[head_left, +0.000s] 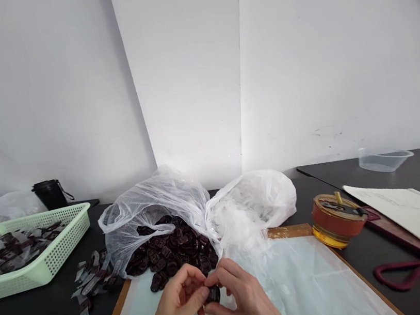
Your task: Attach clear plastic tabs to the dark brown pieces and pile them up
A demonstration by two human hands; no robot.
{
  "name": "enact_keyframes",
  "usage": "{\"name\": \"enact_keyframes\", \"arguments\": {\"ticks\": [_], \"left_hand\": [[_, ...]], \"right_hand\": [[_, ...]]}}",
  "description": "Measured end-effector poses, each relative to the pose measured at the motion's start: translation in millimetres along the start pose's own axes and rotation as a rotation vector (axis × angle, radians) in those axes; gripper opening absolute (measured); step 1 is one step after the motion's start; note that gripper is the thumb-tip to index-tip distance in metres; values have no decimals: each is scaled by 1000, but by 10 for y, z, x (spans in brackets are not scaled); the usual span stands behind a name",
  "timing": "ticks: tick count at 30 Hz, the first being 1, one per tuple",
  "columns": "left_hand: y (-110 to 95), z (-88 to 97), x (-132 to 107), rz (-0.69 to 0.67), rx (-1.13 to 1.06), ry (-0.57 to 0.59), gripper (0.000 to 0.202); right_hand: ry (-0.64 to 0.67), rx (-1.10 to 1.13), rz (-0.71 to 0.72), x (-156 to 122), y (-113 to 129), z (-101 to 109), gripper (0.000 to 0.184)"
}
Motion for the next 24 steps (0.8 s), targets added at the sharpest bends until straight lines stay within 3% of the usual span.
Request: {"name": "enact_keyframes", "arguments": {"ticks": [2,5,6,9,11,14,16,21,24], "left_hand": [[-34,203,38,-3,-27,-186,14],[-104,797,10,-100,-231,-738,12],[-128,996,-13,-140,-253,-858,10],[-174,1486,-116,-239,-272,-1137,11],[-185,1642,-179,-281,-265,-1236,33],[-190,1601,-209,-313,-230,-1257,67],[-204,1448,-181,-317,-162,-1205,72],[-202,927,-27,-184,52,-832,37],[-147,646,6,-113,142,-588,22]], "right_hand": [[7,27,-50,41,-25,110,20],[-54,-15,-166,120,-141,352,4],[-49,-74,-205,140,-191,416,6],[26,-262,-300,157,-322,530,12],[87,-329,-345,139,-369,545,11],[133,-383,-367,113,-369,487,7],[137,-402,-351,111,-346,388,7],[139,-604,-201,124,-290,72,14],[85,-637,-129,125,-264,38,24]]}}
Point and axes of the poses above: each hand's wrist, its own x-axis towards the middle knuckle, its own z-axis out of the back of the hand, y = z × x, the point moved 4 cm from there along x, towards the middle knuckle, and after that the axes turned 8 degrees about -z, right-handed, at the moved point
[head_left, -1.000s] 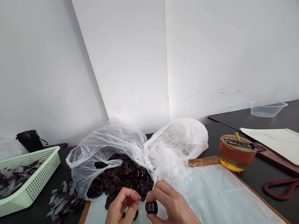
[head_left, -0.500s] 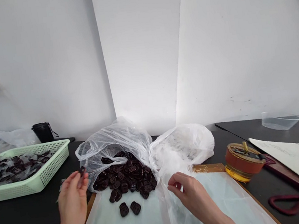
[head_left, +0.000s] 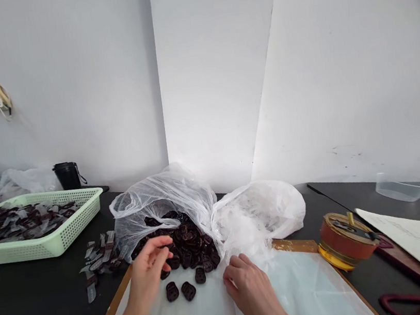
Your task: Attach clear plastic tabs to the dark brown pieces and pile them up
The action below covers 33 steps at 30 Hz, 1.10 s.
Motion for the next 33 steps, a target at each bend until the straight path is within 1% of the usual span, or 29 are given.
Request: {"name": "enact_keyframes", "arguments": {"ticks": [3,5,7,9,11,13,15,19,23,27,30,33], "left_hand": [[11,-210,-144,-12,34,239,21],[4,-330,-228,-33,79,370,22],[-9,-434,-292,-55,104,469,28],[-10,-513,-330,-61,105,534,21],[10,-550,-341,-50,108,551,10],[43,-548,-334,-19,106,531,11],[72,-524,-323,18,94,504,10],[58,-483,-317,19,134,504,10],[17,-457,-316,22,139,521,10],[28,-443,-297,35,137,533,11],[40,-459,-295,57,125,551,13],[0,-465,-304,69,129,594,15]], "right_hand": [[-58,239,6,-10,-12,98,23],[-59,407,-3,-19,-6,155,22],[-25,510,-3,-30,28,161,20],[10,560,28,-45,79,123,19],[31,573,65,-60,116,73,19],[46,570,79,-70,122,46,23],[75,569,76,-72,103,63,25],[115,556,73,-59,37,166,22],[138,550,27,-41,-32,183,21],[111,592,19,-37,-20,215,11],[108,729,-57,-32,-1,252,10],[226,1002,-187,-38,28,220,15]]}}
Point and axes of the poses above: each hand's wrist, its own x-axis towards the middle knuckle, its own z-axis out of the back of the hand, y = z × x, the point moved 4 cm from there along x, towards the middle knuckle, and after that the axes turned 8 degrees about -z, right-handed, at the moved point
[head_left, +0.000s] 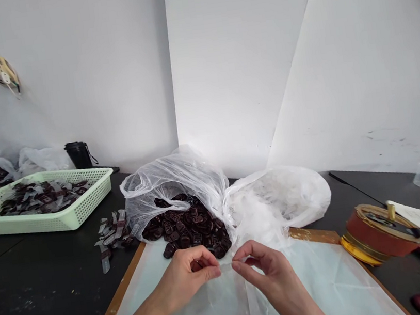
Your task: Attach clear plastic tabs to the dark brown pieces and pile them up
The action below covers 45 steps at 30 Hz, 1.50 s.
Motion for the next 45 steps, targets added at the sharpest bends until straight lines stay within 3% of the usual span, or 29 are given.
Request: {"name": "enact_keyframes", "arguments": {"ticks": [4,9,12,16,18,22,27,35,45], "left_hand": [[-86,141,-41,-27,137,51,13],[-57,383,-72,-127,323,95,26],[10,372,-60,-189,373,123,27],[42,304,-32,-192,388,55,14],[36,287,-24,-129,321,21,16],[15,252,-31,38,-42,-3,28],[31,186,-46,139,-366,-32,30],[62,128,-31,168,-337,-37,27],[20,63,-48,159,-672,-51,10]], "right_hand": [[44,292,-64,-31,32,-56,22],[4,423,-90,-85,106,-45,27],[31,457,-108,-84,105,-55,27],[83,495,-157,-53,36,-71,22],[93,489,-194,-36,-11,-76,21],[45,447,-258,-7,-103,-88,31],[73,330,-226,41,-175,-144,33],[94,247,-272,28,-214,-238,26],[138,402,-385,-28,-159,-327,14]]}}
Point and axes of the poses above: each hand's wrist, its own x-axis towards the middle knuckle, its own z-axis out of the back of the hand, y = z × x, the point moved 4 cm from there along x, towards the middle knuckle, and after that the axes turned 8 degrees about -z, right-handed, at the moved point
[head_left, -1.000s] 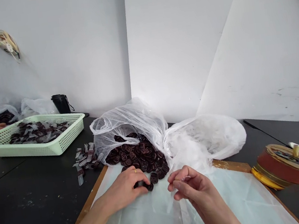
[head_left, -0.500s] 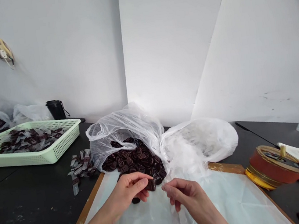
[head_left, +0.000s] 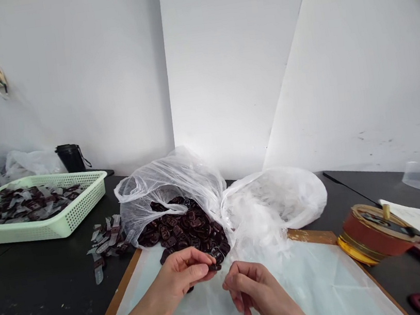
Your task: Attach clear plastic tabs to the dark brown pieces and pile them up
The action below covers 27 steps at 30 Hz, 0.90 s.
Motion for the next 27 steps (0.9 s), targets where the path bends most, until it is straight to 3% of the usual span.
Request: {"name": "enact_keyframes", "arguments": {"ticks": [12,21,27], "left_hand": [[64,33,3,-53,132,68,3],[34,22,19,-68,204,41,3],[48,29,40,-51,152,-47,11]], "right_hand": [[30,41,-30,-20,4,-35,12],[69,81,-55,3,-39,-29,12],[227,366,-47,22,-31,1,15]]}}
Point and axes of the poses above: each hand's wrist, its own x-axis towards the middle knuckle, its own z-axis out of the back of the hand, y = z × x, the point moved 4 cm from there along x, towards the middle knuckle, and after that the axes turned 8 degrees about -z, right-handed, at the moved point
